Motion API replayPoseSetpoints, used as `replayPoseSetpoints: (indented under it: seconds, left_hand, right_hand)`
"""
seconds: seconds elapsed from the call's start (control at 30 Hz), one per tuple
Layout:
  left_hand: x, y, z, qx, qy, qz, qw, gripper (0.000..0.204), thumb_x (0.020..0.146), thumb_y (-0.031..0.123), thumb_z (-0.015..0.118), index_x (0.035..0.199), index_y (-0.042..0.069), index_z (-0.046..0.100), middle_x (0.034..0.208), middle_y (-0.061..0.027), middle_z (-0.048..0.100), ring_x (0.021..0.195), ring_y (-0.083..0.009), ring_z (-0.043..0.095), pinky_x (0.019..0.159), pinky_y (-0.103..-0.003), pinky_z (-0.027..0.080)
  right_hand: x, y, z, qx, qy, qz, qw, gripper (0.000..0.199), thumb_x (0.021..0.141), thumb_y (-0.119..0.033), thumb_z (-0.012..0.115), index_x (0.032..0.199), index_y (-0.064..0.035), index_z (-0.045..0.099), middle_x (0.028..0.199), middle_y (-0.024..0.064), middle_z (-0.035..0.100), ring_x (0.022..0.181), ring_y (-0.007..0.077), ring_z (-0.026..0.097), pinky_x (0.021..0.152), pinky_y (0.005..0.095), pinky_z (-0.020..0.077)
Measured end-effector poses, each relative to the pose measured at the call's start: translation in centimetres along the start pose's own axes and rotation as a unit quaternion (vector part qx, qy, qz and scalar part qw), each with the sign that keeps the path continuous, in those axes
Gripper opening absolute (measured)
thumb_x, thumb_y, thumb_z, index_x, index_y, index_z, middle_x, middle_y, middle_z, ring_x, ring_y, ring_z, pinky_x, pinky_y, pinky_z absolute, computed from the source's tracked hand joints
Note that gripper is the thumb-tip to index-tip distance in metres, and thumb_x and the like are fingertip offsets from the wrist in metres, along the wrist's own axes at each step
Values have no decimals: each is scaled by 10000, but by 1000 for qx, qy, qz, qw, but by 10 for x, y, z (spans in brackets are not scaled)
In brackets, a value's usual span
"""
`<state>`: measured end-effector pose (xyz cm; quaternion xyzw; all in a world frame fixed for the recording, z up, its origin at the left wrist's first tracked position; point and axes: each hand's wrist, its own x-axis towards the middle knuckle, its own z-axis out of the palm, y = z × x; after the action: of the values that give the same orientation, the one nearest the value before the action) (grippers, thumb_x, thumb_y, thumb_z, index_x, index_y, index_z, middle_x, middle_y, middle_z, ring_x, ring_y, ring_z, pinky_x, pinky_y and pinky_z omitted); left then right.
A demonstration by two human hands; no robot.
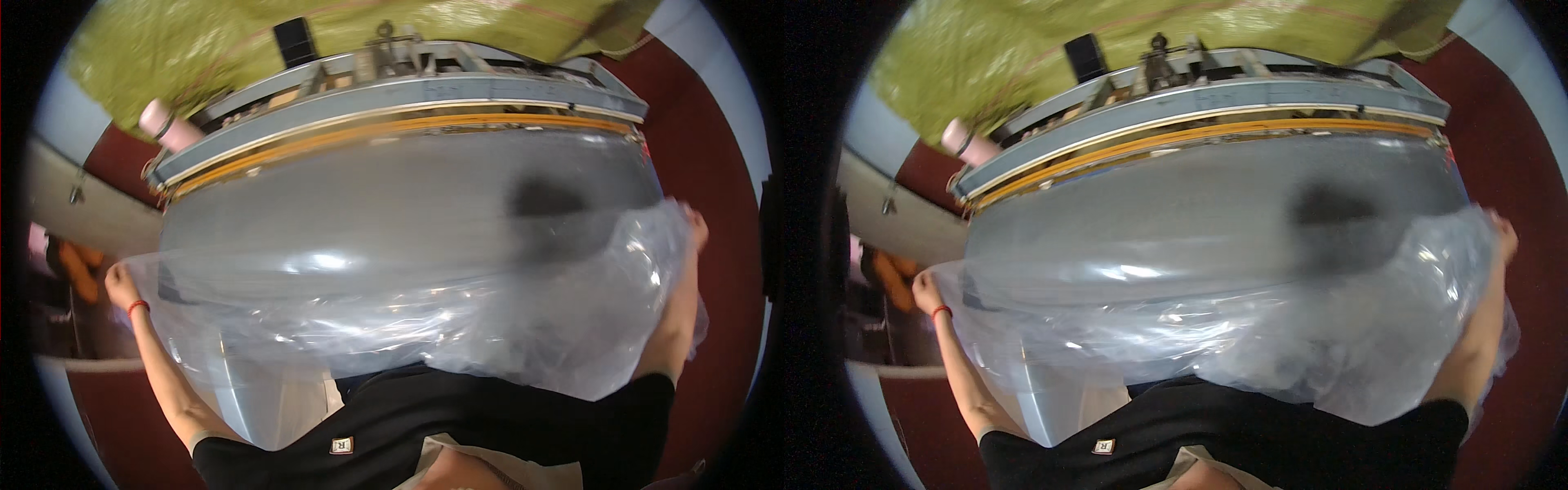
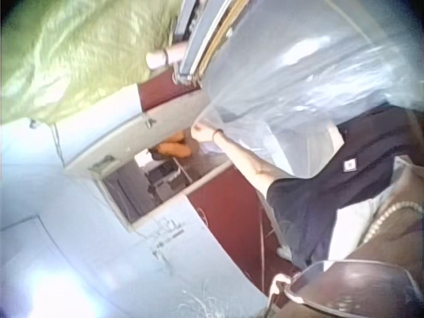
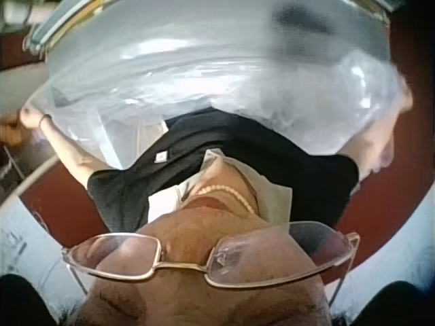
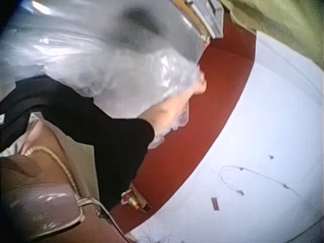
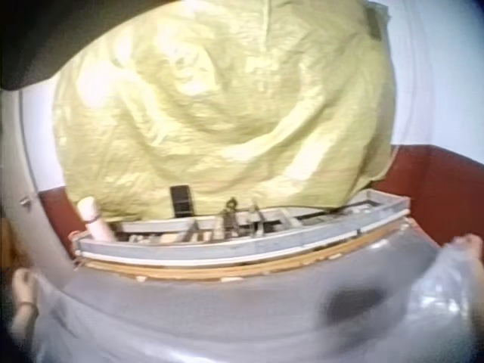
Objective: Operating a heat sealing machine to package or process plastic sheets.
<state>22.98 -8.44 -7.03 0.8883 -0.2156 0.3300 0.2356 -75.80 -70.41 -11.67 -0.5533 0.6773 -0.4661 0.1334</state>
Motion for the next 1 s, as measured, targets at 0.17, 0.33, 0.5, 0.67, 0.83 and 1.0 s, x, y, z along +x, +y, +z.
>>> replayPoseSetpoints:
  seconds: [0.17, 0.33, 0.5, 0.67, 0.83, 1.0]
  left_hand:
    - [9, 65, 111, -473, -119, -254, 835, 534, 805, 300, 563, 1217, 2, 396, 1184, -123, 485, 1045, -219, 481, 891, -294, 345]
    - [-40, 57, 167, -110, -299, 37, 947, 742, 785, 452, 541, 1276, -36, 274, 1285, -194, 357, 1191, -293, 345, 1007, -325, 216]
    - [-27, 75, 161, 130, -240, -67, 960, 692, 765, 454, 561, 1241, -6, 359, 1218, -213, 427, 1140, -318, 400, 958, -367, 303]
    - [-128, 326, 44, -401, -567, -6, 720, 235, 813, 270, 546, 740, 50, 584, 706, -65, 623, 635, -117, 587, 535, -211, 440]
    - [-291, 378, -32, -304, -788, 385, 371, 402, 791, 285, 596, 1090, 29, 516, 877, -132, 611, 792, -227, 579, 667, -311, 458]
    - [-360, 398, -49, -448, -583, 254, 629, 264, 761, 169, 578, 963, 3, 542, 770, -108, 585, 710, -226, 542, 635, -317, 443]
  right_hand:
    - [66, 63, 56, -76, 41, 65, 994, 267, 692, -311, 668, 789, -64, 638, 710, 62, 620, 658, 158, 563, 631, 301, 446]
    - [3, 1, 77, -274, 76, 85, 955, 282, 725, -357, 597, 839, -101, 631, 824, 105, 627, 802, 258, 594, 696, 365, 448]
    - [2, -21, 101, -353, 80, 123, 924, 295, 764, -359, 538, 908, -111, 609, 954, 120, 604, 903, 303, 568, 737, 399, 447]
    - [4, -12, 79, -374, 94, 118, 915, 314, 764, -368, 537, 915, -102, 609, 954, 129, 603, 917, 296, 567, 744, 396, 449]
    - [3, -11, 95, -350, 67, 96, 930, 339, 759, -375, 537, 921, -86, 605, 954, 137, 602, 924, 295, 566, 743, 390, 453]
    - [-4, -26, 102, -331, 37, 86, 939, 345, 754, -372, 535, 932, -85, 602, 955, 137, 601, 914, 300, 569, 739, 397, 452]
